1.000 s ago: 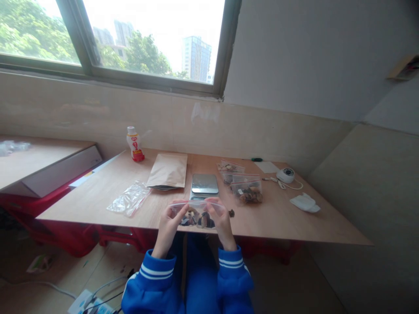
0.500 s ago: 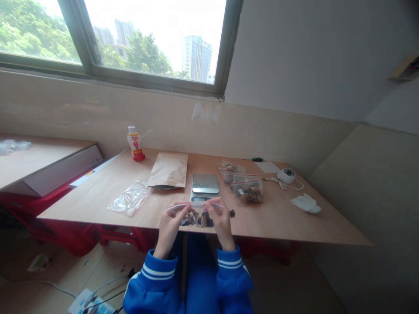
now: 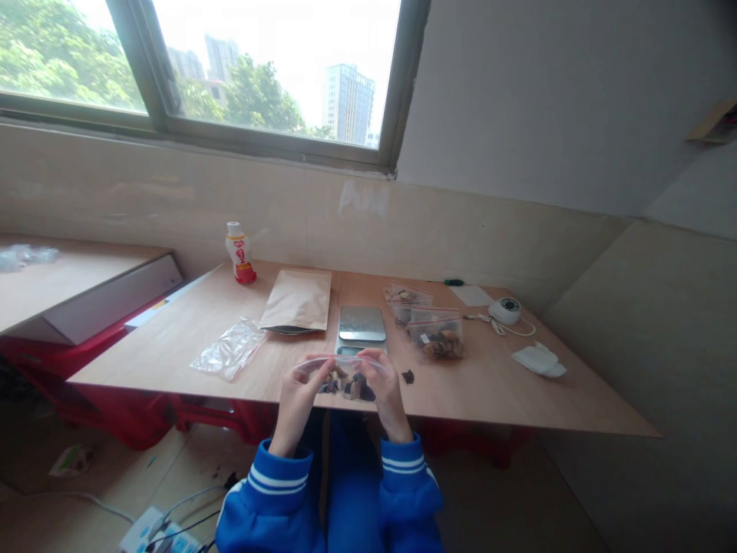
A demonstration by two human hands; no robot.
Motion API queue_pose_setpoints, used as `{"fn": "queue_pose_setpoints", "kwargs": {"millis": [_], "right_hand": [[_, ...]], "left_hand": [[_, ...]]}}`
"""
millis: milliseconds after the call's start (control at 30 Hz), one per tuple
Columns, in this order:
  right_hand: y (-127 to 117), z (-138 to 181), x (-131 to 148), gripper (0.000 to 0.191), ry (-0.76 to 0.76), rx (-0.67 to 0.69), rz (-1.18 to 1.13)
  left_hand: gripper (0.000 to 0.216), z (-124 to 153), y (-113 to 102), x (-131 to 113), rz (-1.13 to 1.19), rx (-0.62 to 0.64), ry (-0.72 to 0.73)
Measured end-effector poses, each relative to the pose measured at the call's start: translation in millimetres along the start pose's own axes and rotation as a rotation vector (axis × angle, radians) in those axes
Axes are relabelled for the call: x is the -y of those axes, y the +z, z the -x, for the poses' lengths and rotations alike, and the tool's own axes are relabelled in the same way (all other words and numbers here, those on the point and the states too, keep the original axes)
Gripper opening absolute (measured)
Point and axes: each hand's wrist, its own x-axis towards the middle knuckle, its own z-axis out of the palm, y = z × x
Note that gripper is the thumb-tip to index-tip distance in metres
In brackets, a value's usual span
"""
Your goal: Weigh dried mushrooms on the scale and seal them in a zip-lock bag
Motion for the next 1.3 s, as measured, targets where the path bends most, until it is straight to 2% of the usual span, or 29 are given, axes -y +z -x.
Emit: {"fn": "queue_pose_setpoints", "kwargs": {"millis": [167,400,567,733,967,1300], "right_hand": [[0,2,4,0.020,-0.003,0.009,0.030],[1,1,6,0.021,-0.031,-0.055,0.066],[5,1,5,0.022,-0.074,-0.107,0.105],[8,1,1,0.023,-0.051,-0.158,0.080],[9,-1,-2,0.022,-0.012,-0.038,0.000],[14,-2,-9,0.019,-0.006,-0.077,-0.025]], "left_hand": [[0.044,3,1,-4,0.032,0.015,-0.073],[0.035,4,5,-5,0.020,0.101,-0.078],[0.029,2,6,2,0.015,0.078,-0.034],[0.028,3,11,4,0.027,0.029,-0.034],[0.025,2,14,9,-0.003,-0.056,0.001],[0.025,-1,13,18,-0.055,-0.032,0.042]]}}
